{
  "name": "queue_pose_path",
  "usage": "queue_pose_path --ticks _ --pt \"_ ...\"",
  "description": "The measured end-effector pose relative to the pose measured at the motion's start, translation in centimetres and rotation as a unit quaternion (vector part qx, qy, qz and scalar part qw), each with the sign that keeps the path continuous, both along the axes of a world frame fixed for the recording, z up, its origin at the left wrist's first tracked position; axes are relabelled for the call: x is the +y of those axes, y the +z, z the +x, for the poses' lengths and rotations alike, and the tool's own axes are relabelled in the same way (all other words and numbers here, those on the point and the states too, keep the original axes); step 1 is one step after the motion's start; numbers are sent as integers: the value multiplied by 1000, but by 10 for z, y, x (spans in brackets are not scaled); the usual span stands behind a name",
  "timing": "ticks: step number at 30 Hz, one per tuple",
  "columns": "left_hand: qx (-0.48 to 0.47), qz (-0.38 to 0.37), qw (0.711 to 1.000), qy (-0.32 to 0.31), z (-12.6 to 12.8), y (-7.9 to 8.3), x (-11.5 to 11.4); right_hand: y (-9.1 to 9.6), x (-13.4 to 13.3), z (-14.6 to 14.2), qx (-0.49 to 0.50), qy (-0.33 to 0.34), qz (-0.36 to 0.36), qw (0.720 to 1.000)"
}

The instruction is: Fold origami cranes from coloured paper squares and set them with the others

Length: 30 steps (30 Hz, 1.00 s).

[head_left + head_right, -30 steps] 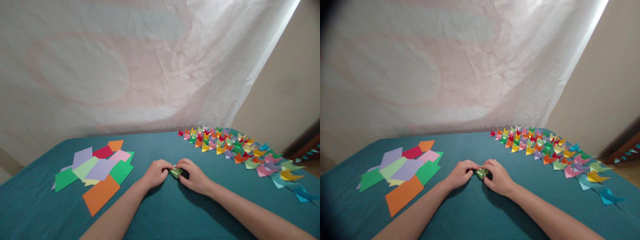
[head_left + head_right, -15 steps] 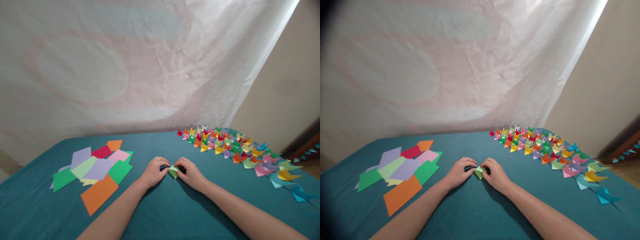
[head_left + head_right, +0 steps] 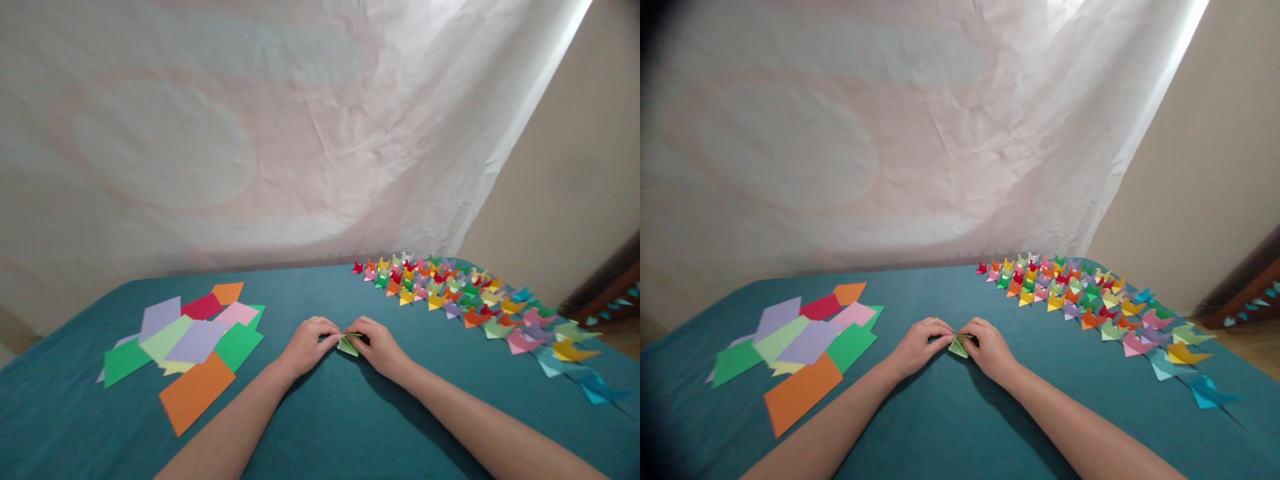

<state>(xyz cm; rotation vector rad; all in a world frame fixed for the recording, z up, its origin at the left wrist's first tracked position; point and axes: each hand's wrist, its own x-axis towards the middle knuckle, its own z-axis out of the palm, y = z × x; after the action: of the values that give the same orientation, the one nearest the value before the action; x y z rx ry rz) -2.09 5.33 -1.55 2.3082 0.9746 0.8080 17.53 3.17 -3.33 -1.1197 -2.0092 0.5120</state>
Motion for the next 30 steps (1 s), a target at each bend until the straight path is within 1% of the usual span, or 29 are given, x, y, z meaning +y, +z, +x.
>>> queue_pose_path --ticks 5,13,18,25,30 --pt "-27 -46 999 -5 2 0 5 -1 1 1 10 3 -2 1000" --pt "-24 -77 996 -27 5 5 23 -2 2 2 12 7 -6 1000" --pt "-26 -79 996 -25 7 0 28 -3 3 2 17 11 -8 1000" --pt "-26 -71 997 -3 11 -6 26 1 2 3 30 12 -19 999" --pt "-17 -61 998 -2 11 -8 25 -3 4 5 31 -8 -23 999"
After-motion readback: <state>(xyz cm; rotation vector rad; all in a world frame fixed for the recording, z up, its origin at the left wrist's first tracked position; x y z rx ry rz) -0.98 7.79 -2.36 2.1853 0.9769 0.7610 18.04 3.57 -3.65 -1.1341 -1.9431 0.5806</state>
